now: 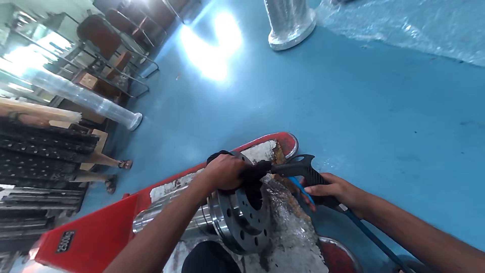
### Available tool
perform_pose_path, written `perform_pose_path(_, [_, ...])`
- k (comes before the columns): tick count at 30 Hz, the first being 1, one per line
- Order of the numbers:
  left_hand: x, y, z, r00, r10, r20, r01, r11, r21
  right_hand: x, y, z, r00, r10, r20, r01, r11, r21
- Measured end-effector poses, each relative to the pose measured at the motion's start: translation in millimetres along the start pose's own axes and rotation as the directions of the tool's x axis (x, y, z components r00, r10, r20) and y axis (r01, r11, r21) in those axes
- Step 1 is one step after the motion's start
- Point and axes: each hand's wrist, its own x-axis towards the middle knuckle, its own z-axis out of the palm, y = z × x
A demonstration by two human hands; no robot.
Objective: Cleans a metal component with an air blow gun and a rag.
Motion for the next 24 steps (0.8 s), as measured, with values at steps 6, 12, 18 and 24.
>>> perform_pose_path(6, [0,3,0,1.0,-0.024,0.003,0.024,1.0,-0.001,2,-33,3,1.0,-0.014,0.015,0.017,0.978,-0.207])
perform_pose_path(12, [1,1,0,1.0,-0.013,0.014,0.013,1.0,-0.02,-3,-45,15,0.996,-0.086,-0.03,0.064,0.899,-0.432])
perform_pose_path(18, [2,1,1,1.0,0.0,-0.002,0.0,1.0,-0.018,-4,-37,13,0.997,-0.062,-0.038,0.045,0.937,-0.347])
perform_pose_path(24, [3,4,-1,1.0,-0.007,0.004,0.007,1.0,0.0,3,-13,-1,1.0,-0.008,0.01,0.009,0.994,-0.106])
